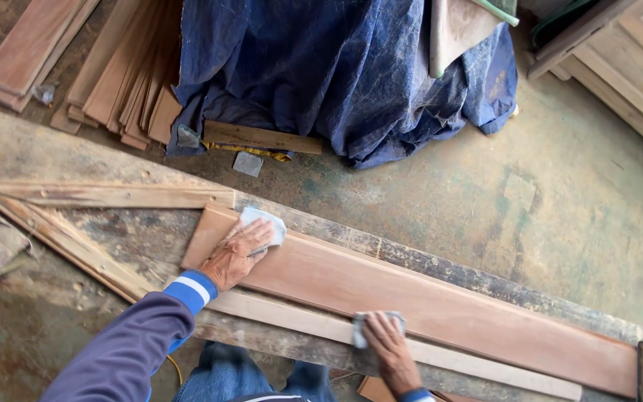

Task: The person is sanding and wiping down wood planks in a workshop setting.

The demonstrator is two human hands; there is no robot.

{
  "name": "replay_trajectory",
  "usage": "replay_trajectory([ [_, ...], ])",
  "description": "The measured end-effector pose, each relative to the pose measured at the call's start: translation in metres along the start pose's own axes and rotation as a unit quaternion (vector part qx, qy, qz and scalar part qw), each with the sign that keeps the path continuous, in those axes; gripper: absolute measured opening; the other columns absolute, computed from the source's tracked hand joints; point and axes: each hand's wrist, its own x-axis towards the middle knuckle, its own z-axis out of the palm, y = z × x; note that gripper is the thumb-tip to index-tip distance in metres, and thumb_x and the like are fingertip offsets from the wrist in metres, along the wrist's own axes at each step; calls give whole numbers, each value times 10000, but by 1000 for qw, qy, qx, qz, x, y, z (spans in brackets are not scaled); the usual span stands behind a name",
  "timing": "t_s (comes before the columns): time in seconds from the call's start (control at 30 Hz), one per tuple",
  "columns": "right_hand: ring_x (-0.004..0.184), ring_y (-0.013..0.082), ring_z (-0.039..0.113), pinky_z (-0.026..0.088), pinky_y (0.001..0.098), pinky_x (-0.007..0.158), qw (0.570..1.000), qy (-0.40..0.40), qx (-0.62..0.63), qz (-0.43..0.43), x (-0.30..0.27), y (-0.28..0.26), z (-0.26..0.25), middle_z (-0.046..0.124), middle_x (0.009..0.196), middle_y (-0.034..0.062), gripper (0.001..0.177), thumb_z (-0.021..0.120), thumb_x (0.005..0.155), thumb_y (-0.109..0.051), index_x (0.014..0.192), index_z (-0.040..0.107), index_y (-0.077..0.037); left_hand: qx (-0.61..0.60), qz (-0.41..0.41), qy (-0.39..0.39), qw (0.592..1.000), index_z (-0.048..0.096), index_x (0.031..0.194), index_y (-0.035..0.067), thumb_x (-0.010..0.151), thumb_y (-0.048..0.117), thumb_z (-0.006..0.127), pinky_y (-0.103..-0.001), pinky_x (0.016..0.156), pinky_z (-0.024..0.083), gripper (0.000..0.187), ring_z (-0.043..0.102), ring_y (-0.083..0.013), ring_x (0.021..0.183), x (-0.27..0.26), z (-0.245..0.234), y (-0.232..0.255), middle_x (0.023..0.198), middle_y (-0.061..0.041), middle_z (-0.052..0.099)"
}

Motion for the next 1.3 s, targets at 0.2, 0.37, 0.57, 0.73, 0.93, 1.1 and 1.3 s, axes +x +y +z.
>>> replay_trajectory([
  [0.2,1549,318,249,174,561,1259,986,-43,51,-155,103,-90,-2,306,1665,144,671,540,882,2,1541,423,-38,114,-34,198,973,466,1509,140,889,201,640,-469,1263,146,647,289,-249,1523,-4,36,41,1622,-58,377],
  [0.37,1514,266,324,204,547,1233,988,11,-29,-148,41,-14,0,362,1641,114,671,543,874,-24,1534,463,-114,215,-89,229,945,381,1552,151,792,140,694,-487,1250,186,822,303,-251,1513,-5,47,55,1636,-48,353],
  [0.57,1506,262,374,238,523,1248,997,36,46,-53,-27,56,-6,444,1589,79,594,533,868,-14,1450,531,-133,246,-102,230,936,368,1578,164,819,135,670,-467,1286,184,817,290,-221,1547,-6,57,48,1661,-20,344],
  [0.73,1502,267,374,228,545,1252,989,7,17,-150,72,-35,1,450,1598,104,580,478,908,-2,1475,535,-107,216,-84,260,937,358,1569,131,862,217,666,-488,1266,171,776,278,-260,1532,-5,51,60,1653,-72,331],
  [0.93,1512,278,339,226,524,1229,976,-43,98,-191,87,-19,-20,420,1609,113,593,485,890,-33,1479,525,-90,185,-129,249,942,346,1571,138,858,188,694,-476,1269,148,795,252,-263,1541,-13,55,71,1661,-80,298],
  [1.1,1489,239,402,288,489,1214,975,16,16,-221,29,88,31,474,1569,69,559,504,899,-39,1443,561,-159,222,-240,324,888,404,1559,156,881,52,607,-489,1310,175,716,296,-230,1565,-88,81,85,1659,-47,339],
  [1.3,1466,285,407,282,524,1191,966,-15,25,-258,136,-34,21,485,1546,99,573,547,858,-17,1423,572,-111,-136,-284,607,730,412,1548,33,1103,202,368,-411,1259,274,478,342,-309,1549,-161,35,92,1656,-155,377],
])
